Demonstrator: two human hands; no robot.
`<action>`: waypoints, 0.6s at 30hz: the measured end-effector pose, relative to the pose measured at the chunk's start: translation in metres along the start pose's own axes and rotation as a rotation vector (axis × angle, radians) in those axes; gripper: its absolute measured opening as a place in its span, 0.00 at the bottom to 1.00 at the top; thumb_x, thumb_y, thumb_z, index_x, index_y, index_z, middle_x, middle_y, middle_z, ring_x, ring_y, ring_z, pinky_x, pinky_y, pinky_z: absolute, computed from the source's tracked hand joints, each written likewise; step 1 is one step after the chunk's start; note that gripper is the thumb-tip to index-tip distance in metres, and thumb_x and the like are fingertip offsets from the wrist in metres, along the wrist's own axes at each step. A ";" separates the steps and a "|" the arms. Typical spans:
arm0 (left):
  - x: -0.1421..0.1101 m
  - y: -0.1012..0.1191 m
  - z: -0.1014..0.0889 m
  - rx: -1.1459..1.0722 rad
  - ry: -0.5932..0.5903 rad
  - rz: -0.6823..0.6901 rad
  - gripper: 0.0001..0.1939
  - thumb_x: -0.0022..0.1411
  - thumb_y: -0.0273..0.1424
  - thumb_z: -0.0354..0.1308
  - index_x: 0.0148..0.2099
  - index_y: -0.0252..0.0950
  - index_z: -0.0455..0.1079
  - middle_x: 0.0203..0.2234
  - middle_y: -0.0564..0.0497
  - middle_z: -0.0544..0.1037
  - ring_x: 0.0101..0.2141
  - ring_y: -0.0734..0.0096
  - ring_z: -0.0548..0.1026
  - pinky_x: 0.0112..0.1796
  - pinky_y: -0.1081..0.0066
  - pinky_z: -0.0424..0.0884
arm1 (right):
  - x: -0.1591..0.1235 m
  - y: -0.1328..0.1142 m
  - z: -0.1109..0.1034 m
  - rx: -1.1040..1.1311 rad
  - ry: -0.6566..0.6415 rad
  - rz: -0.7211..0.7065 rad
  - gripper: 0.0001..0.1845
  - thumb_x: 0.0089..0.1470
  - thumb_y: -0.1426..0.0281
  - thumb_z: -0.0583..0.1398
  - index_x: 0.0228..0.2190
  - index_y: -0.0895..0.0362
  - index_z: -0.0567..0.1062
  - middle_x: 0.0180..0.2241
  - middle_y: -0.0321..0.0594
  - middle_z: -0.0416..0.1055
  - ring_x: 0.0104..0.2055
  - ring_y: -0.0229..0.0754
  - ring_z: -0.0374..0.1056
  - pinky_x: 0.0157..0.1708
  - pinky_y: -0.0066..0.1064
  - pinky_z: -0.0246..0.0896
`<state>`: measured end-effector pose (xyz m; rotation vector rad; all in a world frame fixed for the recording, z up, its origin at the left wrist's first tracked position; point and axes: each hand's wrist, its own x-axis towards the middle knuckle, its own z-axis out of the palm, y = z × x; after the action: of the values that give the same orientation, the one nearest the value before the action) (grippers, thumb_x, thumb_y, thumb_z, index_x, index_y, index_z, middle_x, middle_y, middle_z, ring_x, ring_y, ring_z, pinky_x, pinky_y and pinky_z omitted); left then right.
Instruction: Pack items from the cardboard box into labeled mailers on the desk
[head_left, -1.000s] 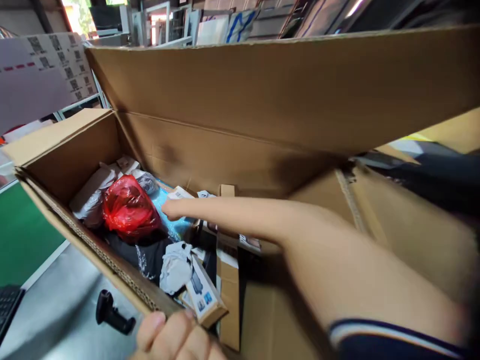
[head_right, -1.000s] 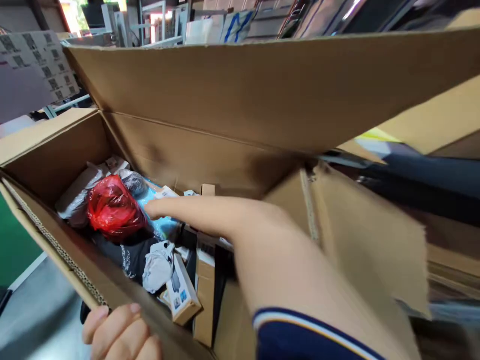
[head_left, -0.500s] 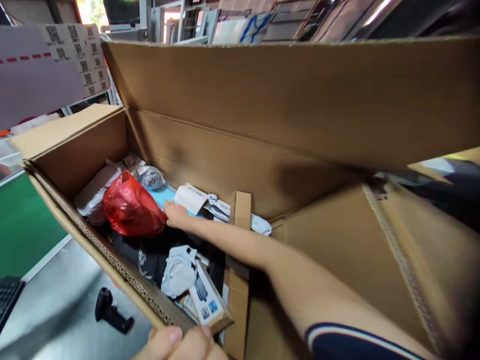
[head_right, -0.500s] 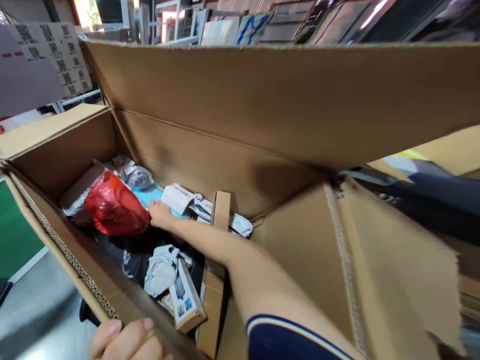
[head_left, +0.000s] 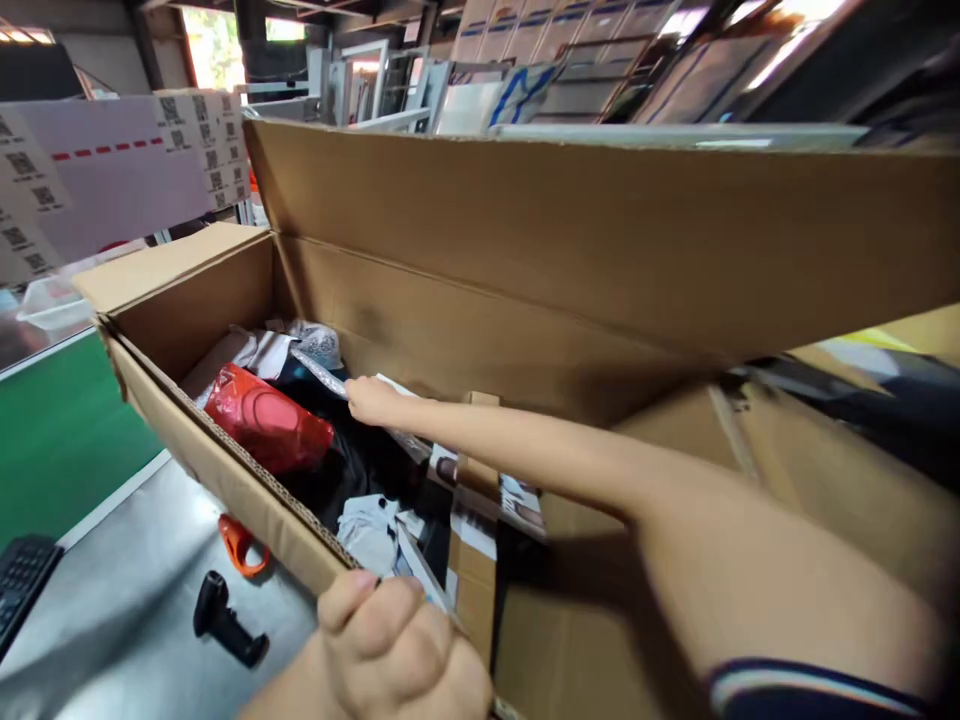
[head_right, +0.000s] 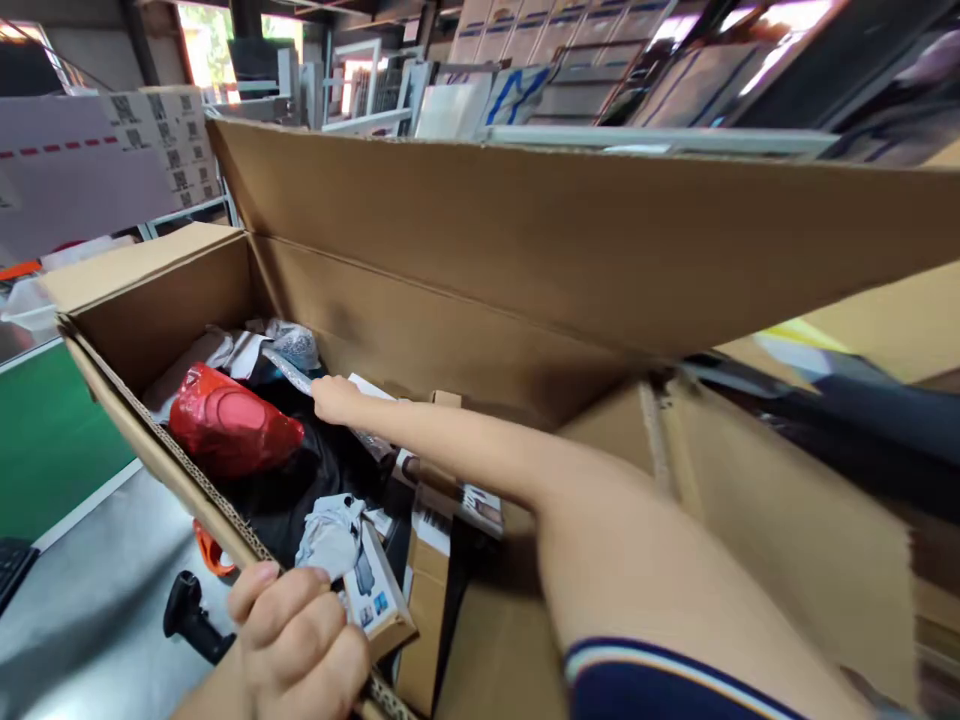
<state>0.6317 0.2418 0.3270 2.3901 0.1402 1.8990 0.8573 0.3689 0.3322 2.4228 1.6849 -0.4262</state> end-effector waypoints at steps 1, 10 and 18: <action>0.005 0.000 0.003 -0.034 0.057 0.002 0.28 0.74 0.36 0.37 0.27 0.41 0.73 0.23 0.52 0.75 0.34 0.68 0.75 0.58 0.64 0.58 | -0.007 -0.002 -0.021 0.012 0.025 -0.002 0.20 0.58 0.76 0.56 0.51 0.64 0.78 0.51 0.60 0.77 0.53 0.58 0.75 0.48 0.38 0.71; 0.013 -0.002 -0.008 -0.060 0.037 0.013 0.25 0.73 0.37 0.38 0.32 0.39 0.73 0.25 0.51 0.77 0.35 0.68 0.75 0.55 0.64 0.60 | -0.117 0.040 -0.179 0.620 0.027 -0.179 0.18 0.52 0.59 0.65 0.41 0.58 0.80 0.36 0.39 0.81 0.38 0.47 0.76 0.42 0.37 0.73; 0.004 -0.012 -0.025 -0.339 0.019 -0.029 0.20 0.69 0.42 0.52 0.58 0.40 0.72 0.42 0.44 0.82 0.48 0.60 0.78 0.57 0.59 0.66 | -0.233 -0.012 -0.212 0.235 0.469 -0.429 0.24 0.61 0.54 0.58 0.48 0.58 0.80 0.43 0.41 0.81 0.46 0.49 0.75 0.49 0.37 0.71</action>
<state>0.6081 0.2547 0.3349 2.1349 -0.1349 1.7675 0.8007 0.2274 0.6076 2.4439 2.5016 -0.1061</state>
